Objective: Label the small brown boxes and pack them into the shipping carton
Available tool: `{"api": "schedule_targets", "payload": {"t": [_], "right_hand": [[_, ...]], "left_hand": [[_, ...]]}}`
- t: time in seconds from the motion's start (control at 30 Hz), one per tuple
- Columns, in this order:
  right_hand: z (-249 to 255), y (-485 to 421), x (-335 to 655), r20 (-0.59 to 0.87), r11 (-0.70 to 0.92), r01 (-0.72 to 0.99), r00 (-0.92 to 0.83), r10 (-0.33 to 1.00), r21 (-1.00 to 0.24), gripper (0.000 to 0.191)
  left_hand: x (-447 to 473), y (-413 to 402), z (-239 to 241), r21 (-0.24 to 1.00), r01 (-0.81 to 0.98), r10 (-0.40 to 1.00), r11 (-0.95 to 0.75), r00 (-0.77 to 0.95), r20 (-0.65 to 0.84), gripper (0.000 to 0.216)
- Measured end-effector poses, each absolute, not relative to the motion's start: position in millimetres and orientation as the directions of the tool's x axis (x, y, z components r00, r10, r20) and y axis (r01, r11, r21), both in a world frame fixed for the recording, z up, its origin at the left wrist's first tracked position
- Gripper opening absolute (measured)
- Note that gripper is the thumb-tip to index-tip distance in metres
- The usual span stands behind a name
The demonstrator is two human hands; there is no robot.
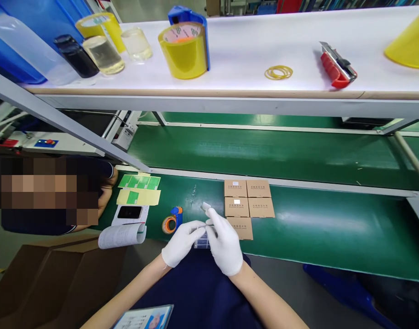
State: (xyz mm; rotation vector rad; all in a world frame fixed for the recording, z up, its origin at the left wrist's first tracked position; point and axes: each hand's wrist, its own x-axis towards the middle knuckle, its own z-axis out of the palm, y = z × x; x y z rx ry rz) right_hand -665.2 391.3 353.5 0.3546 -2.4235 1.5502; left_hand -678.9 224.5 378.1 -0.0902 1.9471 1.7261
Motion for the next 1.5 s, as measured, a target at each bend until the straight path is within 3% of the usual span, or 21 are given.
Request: {"api": "schedule_targets", "payload": {"t": [0.23,0.3,0.4,0.5,0.6,0.73,0.87,1.5], "right_hand": [[343,393,-659,0.517,0.405,-0.555,-0.83,-0.21,-0.726,0.069],[345,398,-657,0.443,0.381,-0.467,-0.883,-0.153,-0.798,0.063],[333,423,-661,0.211,0.361,-0.18,-0.976,0.048,-0.915,0.051],[293,467,-671,0.056,0.348,0.027,-0.972,0.228,-0.937,0.051],[242,503,-676,-0.016,0.402,0.14,-0.955,0.295,-0.905,0.056],[197,513,-677,-0.026,0.486,0.131,-0.976,0.217,-0.864,0.058],[183,502,-681,-0.039,0.504,0.112,-0.987,0.153,-0.856,0.059],[194,495,-688,-0.035,0.568,0.061,-0.998,0.056,-0.821,0.069]], "left_hand": [[-674,224,363,0.799,-0.591,0.393,-0.113,-0.765,-0.51,0.037],[-674,221,353,0.786,-0.606,0.376,-0.125,-0.762,-0.527,0.035],[-677,208,336,0.775,-0.619,0.3,-0.131,-0.77,-0.564,0.039],[-681,190,323,0.738,-0.652,0.211,-0.177,-0.757,-0.618,0.044],[-684,177,317,0.712,-0.671,0.151,-0.208,-0.741,-0.654,0.049],[-687,172,319,0.695,-0.69,0.102,-0.204,-0.721,-0.685,0.058],[-687,173,321,0.686,-0.699,0.068,-0.201,-0.709,-0.702,0.055],[-685,174,311,0.664,-0.722,0.076,-0.193,-0.686,-0.724,0.05]]}}
